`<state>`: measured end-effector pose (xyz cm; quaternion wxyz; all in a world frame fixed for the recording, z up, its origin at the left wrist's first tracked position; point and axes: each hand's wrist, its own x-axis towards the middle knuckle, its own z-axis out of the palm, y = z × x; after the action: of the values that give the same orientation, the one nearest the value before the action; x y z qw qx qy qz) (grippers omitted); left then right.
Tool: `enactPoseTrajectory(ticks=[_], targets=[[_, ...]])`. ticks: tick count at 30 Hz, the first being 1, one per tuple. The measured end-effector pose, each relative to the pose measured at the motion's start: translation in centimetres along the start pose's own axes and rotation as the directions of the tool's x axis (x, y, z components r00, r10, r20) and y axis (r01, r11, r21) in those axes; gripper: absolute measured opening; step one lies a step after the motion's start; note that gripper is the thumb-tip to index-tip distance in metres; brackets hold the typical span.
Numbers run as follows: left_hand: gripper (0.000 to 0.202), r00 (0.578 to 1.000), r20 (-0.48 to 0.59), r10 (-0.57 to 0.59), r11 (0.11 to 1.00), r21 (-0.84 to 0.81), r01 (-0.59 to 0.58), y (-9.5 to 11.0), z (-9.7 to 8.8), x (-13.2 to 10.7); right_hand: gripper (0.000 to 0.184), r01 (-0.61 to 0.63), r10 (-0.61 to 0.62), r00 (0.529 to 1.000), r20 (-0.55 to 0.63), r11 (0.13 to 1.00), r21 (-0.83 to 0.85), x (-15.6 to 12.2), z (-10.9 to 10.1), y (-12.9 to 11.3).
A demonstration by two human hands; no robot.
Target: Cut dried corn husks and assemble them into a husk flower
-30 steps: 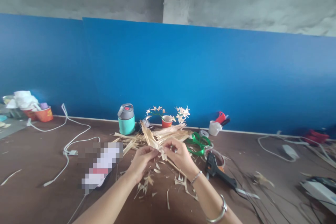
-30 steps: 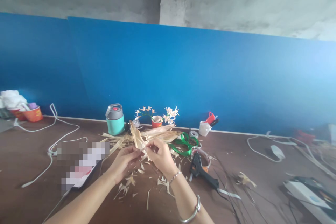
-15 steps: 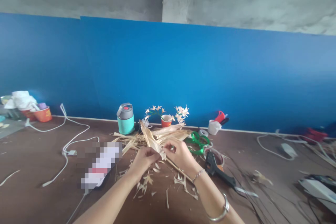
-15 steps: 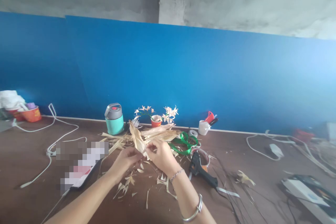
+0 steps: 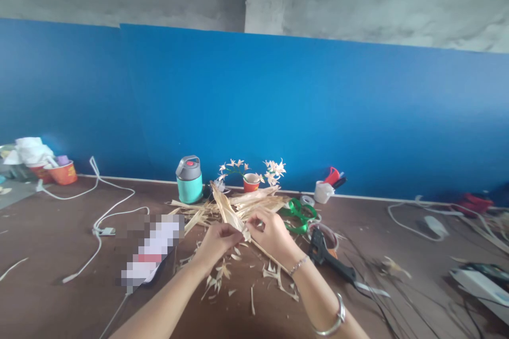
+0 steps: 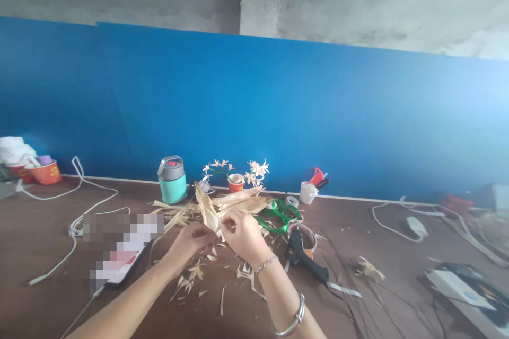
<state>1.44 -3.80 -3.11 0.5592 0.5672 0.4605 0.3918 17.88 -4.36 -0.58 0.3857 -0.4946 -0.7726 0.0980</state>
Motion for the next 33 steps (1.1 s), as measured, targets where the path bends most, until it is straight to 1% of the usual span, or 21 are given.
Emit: enactPoseTrajectory(ticks=[6, 14, 19, 25, 29, 33], targets=[[0.019, 1.000, -0.004, -0.023, 1.000, -0.001, 0.023, 0.4, 0.1, -0.1, 0.013, 0.027, -0.028, 1.000, -0.008, 0.997, -0.070, -0.1, -0.2, -0.5], [0.018, 1.000, 0.006, -0.014, 0.995, -0.094, 0.015, 0.7, 0.4, -0.4, 0.013, 0.064, -0.065, 0.998, -0.005, 0.992, -0.106, 0.0, -0.6, -1.2], [0.020, 1.000, 0.011, -0.024, 0.996, -0.083, 0.025, 0.6, 0.3, -0.3, 0.013, 0.084, -0.086, 0.996, -0.004, 0.988, -0.132, -0.1, -0.6, -1.3], [0.023, 0.999, 0.045, -0.015, 0.998, -0.063, 0.018, 0.4, 0.1, -0.1, 0.013, 0.092, -0.095, 0.995, -0.013, 0.984, -0.155, -0.2, -0.5, -1.1], [0.023, 0.999, 0.039, -0.032, 0.997, -0.069, 0.035, 0.5, 0.2, -0.2, 0.013, 0.107, -0.110, 0.994, -0.011, 0.981, -0.164, -0.2, -0.5, -1.2], [0.022, 0.999, 0.032, 0.002, 0.998, -0.055, 0.000, 0.4, 0.1, -0.2, 0.013, 0.109, -0.111, 0.994, -0.003, 0.981, -0.163, -0.2, -0.6, -1.5]])
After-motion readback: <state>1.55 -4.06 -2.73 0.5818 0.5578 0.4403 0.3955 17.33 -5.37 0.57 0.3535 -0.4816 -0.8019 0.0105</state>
